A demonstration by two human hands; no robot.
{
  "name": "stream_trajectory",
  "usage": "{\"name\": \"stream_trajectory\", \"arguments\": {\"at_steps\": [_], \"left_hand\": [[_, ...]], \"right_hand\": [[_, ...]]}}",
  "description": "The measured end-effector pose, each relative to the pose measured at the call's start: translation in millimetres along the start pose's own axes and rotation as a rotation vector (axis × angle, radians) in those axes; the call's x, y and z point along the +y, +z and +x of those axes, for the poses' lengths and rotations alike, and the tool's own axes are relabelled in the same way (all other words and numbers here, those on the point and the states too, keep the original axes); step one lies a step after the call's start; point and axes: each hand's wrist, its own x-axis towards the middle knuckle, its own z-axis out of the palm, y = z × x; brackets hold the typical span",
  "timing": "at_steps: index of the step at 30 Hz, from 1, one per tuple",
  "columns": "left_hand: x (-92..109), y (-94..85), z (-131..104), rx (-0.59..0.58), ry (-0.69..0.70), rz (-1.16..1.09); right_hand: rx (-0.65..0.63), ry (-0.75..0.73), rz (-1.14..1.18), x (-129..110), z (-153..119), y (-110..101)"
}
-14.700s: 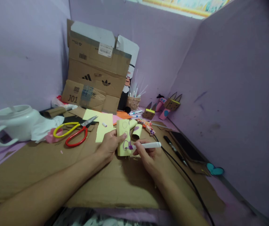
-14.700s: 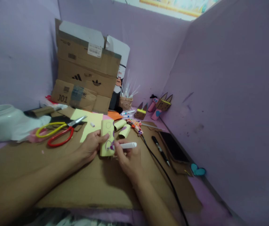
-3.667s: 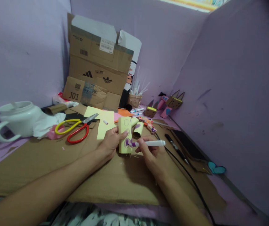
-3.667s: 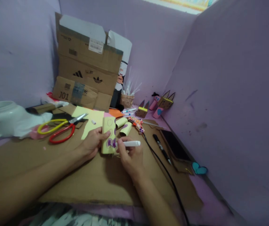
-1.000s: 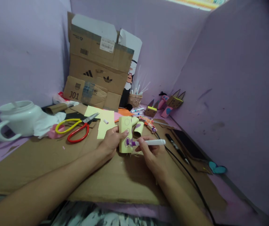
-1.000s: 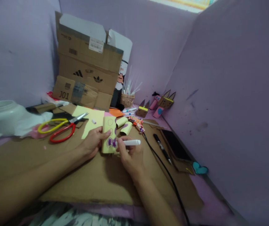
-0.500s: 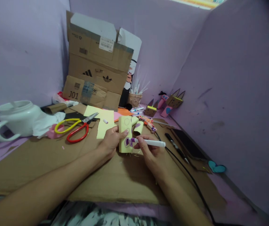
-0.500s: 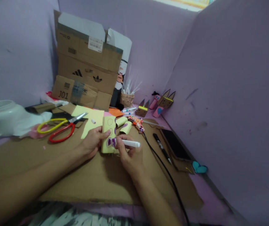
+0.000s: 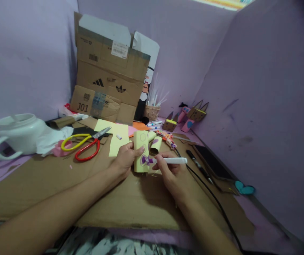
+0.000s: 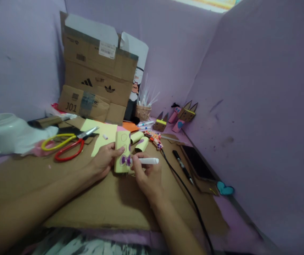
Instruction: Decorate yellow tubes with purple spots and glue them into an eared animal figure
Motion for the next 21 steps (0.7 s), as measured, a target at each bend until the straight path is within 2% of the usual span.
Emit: {"name": "stream_trajectory", "arguments": {"at_steps": [15,21], "left_hand": [[0.1,0.3,-1.0,-0.009,-0.004,-0.009],[-1.0,0.0,0.0,0.0,0.001,-0.015]], "right_hand": [[-0.07,-0.006,-0.023,-2.6,-0.9,0.1],[-0.01,-0.029,0.008,0.7,-1.1,1.5]]}}
